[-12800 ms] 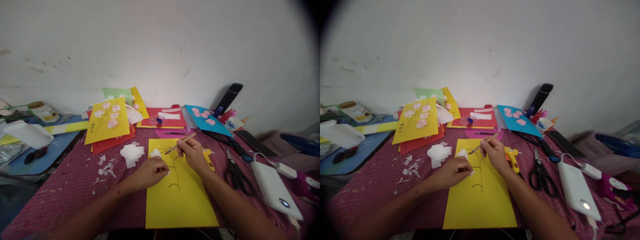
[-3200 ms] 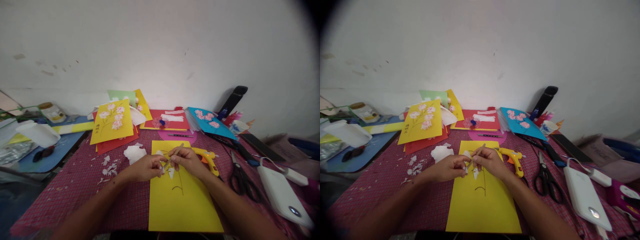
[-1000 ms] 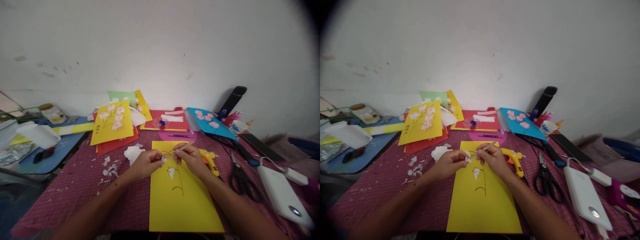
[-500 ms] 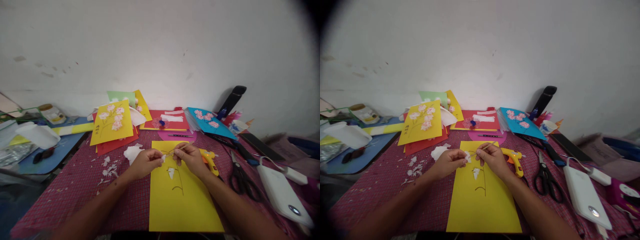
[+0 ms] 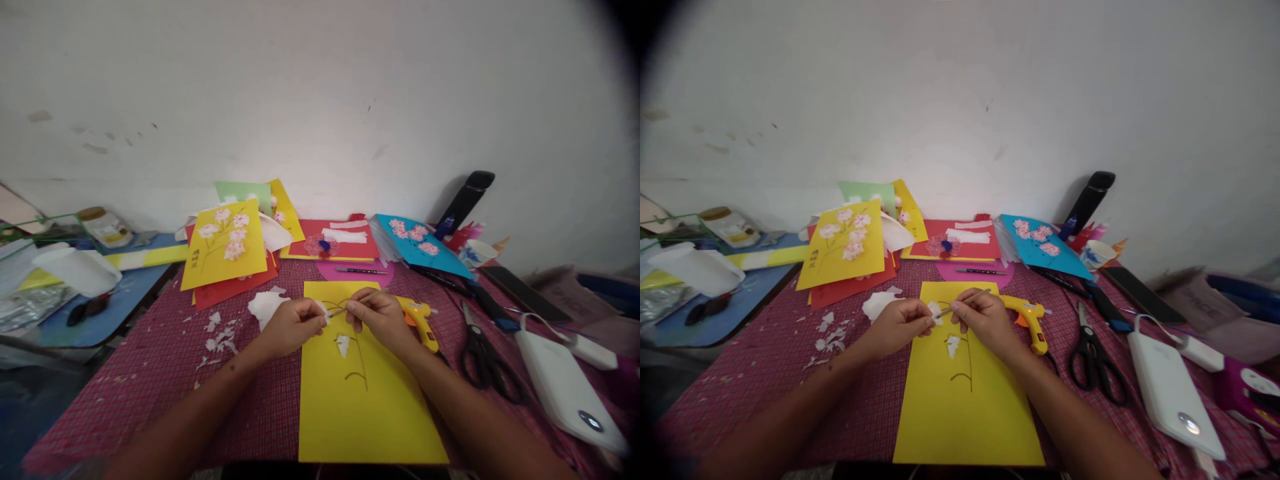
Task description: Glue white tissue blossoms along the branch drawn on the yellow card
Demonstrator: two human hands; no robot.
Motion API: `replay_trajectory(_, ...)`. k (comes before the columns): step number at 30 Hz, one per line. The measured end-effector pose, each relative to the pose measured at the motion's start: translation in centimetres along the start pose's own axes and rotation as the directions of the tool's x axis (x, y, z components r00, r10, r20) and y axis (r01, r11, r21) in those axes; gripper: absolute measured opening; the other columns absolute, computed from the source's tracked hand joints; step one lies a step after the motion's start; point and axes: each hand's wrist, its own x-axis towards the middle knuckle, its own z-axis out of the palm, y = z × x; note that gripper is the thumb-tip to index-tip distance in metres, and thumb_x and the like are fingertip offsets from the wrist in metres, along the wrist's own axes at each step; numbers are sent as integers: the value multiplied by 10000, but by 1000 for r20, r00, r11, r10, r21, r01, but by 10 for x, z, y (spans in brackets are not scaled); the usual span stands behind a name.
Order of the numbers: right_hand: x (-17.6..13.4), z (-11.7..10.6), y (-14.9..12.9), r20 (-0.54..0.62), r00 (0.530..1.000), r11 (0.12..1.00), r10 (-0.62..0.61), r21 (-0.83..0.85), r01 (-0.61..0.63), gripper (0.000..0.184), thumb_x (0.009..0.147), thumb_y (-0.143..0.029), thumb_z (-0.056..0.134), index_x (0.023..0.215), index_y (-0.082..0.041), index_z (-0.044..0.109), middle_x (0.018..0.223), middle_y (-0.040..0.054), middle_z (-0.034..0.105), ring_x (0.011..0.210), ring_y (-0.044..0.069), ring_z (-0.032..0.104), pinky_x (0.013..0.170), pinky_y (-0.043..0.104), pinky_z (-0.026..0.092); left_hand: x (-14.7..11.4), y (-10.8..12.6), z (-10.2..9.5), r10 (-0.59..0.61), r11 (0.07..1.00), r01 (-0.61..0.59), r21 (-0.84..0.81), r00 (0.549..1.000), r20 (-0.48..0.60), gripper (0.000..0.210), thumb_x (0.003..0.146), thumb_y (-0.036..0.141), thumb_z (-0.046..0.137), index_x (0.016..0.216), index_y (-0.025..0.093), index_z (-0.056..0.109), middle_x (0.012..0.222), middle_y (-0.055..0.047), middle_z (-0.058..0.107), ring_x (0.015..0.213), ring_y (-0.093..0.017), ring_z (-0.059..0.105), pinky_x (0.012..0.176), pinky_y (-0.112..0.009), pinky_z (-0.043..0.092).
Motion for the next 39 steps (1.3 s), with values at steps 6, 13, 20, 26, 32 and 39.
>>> replay_trajectory(6, 0, 0, 0, -22, 1000, 1000, -18, -19, 18, 291, 818, -352, 705, 596, -164, 704, 698, 44, 632, 449, 89, 543, 387, 216, 464, 0, -1, -1, 16, 999, -16, 43, 1000, 2, 159, 844, 280, 577, 784, 149, 644, 711, -15, 660, 630, -117, 576, 586, -216, 420)
replay_trajectory(13, 0, -1, 1, 32, 999, 999, 43, 21, -44, 270, 812, -338, 697, 611, -158, 677, 703, 29, 611, 473, 84, 538, 428, 218, 443, 1, -1, -1, -4, 999, 5, 32, 1000, -17, 147, 822, 266, 587, 779, 141, 651, 704, -22, 661, 621, -119, 572, 575, -216, 414)
replay_trajectory(20, -2, -2, -3, 65, 996, 992, 68, 101, -74, 133, 799, -278, 686, 730, -175, 636, 615, -16, 582, 484, 94, 511, 459, 222, 401, 2, -5, -2, 0, 999, 1, 53, 1000, -20, 141, 818, 266, 589, 787, 148, 660, 701, -16, 659, 617, -116, 566, 567, -210, 404)
replay_trajectory(26, -1, -3, 3, 71, 995, 977, 77, 194, -89, 131, 825, -303, 684, 819, -187, 624, 600, -22, 605, 485, 108, 531, 468, 230, 409, 1, -3, -1, -1, 999, 2, 37, 1000, -29, 145, 816, 272, 587, 776, 150, 656, 696, -14, 655, 616, -116, 564, 572, -213, 411)
replay_trajectory(32, 0, -2, 6, 28, 996, 978, 86, 187, -90, 199, 815, -356, 702, 808, -183, 605, 582, -17, 625, 447, 105, 529, 444, 226, 415, 2, 0, -1, -12, 999, 14, 36, 999, -49, 137, 809, 264, 588, 766, 148, 649, 707, -24, 663, 630, -121, 577, 586, -220, 427)
replay_trajectory(39, 2, -1, 3, -28, 997, 990, 65, 124, -61, 216, 838, -351, 684, 737, -173, 614, 564, -16, 601, 436, 104, 527, 430, 228, 401, 2, 0, -1, -10, 1000, 12, 26, 998, -58, 130, 807, 257, 588, 747, 149, 629, 692, -18, 653, 623, -120, 577, 586, -222, 429)
